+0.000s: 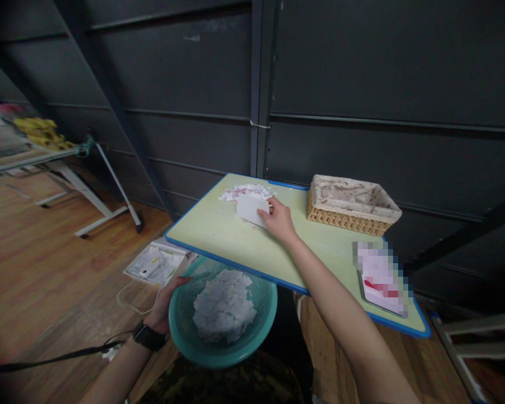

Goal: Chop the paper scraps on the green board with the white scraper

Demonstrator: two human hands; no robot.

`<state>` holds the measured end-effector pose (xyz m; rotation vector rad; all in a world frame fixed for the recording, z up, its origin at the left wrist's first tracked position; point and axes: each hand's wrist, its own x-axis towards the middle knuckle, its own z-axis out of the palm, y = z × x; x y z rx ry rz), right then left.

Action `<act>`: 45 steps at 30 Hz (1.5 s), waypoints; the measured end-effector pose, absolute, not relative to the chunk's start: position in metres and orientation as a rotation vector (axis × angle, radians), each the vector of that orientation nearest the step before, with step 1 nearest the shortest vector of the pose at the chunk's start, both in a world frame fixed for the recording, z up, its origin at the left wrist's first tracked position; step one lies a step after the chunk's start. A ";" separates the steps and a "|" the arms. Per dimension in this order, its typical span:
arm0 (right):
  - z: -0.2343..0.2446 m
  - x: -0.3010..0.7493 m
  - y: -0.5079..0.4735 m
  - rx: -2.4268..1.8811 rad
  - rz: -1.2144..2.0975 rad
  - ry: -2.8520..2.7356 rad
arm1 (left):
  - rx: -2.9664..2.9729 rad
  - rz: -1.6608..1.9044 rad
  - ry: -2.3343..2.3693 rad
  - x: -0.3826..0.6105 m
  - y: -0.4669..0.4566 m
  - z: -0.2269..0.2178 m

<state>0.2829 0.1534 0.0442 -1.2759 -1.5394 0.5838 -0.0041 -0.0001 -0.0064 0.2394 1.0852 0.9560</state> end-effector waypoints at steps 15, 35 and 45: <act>0.046 0.283 0.149 -1.226 0.729 -1.560 | 0.263 0.955 1.093 -0.003 -0.001 -0.001; 0.048 0.255 0.133 -1.218 0.606 -1.799 | 0.243 1.008 1.115 -0.015 0.006 -0.006; 0.057 0.254 0.120 -1.107 0.875 -1.959 | 0.227 1.030 1.106 -0.015 0.005 0.001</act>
